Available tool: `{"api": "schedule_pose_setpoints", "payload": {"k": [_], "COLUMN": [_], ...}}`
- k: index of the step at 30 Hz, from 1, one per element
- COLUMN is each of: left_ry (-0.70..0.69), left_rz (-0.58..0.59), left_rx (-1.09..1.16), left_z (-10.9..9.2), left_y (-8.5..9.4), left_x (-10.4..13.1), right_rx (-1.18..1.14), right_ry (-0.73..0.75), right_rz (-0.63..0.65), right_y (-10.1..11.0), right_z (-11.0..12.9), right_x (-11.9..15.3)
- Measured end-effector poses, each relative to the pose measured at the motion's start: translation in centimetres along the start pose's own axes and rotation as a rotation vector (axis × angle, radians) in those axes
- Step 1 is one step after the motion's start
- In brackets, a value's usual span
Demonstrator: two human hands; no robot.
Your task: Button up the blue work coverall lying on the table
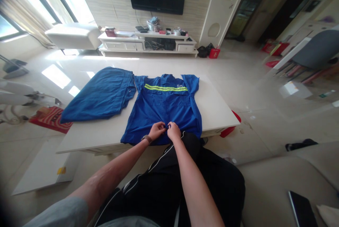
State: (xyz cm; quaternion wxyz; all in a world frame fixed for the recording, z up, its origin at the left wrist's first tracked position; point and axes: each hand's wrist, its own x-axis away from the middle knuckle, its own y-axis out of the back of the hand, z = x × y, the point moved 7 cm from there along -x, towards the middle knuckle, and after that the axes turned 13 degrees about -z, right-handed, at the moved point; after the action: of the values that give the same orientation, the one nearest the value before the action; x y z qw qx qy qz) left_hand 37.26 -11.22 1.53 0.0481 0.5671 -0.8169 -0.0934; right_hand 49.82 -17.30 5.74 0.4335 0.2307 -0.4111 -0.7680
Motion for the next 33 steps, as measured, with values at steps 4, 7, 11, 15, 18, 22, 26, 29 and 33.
{"api": "schedule_pose_setpoints", "payload": {"k": [4,7,11,15,18,22,26,29,33], "left_ry": [0.012,0.021,0.039,0.059,0.066,0.054,0.036,0.023,0.002], "left_rz": [-0.021,-0.044,-0.065,-0.073,-0.078,-0.071,-0.060,-0.052,-0.045], "left_rx": [0.013,0.020,0.032,0.038,0.032,0.019,-0.002,-0.014,-0.026], "left_z": [0.5,0.9,1.4,1.6,1.6,1.3,1.0,0.8,0.6], "left_y": [0.2,0.4,0.6,0.6,0.6,0.6,0.5,0.5,0.5], "left_x": [-0.3,-0.5,-0.8,-0.9,-0.8,-0.7,-0.6,-0.5,-0.4], "right_rx": [0.002,-0.006,-0.020,-0.001,0.016,0.033,0.050,0.061,0.076], "right_ry": [-0.019,-0.013,0.020,0.014,-0.001,-0.023,-0.039,-0.047,-0.055], "right_rz": [-0.005,-0.003,-0.003,-0.022,-0.031,-0.032,-0.031,-0.029,-0.020], "right_y": [0.2,0.3,0.6,0.9,1.0,1.2,1.4,1.4,1.4], "right_z": [0.1,0.3,0.7,0.7,0.6,0.6,0.6,0.5,0.4], "right_x": [0.2,0.4,0.7,0.9,0.9,1.0,1.1,1.2,1.3]}}
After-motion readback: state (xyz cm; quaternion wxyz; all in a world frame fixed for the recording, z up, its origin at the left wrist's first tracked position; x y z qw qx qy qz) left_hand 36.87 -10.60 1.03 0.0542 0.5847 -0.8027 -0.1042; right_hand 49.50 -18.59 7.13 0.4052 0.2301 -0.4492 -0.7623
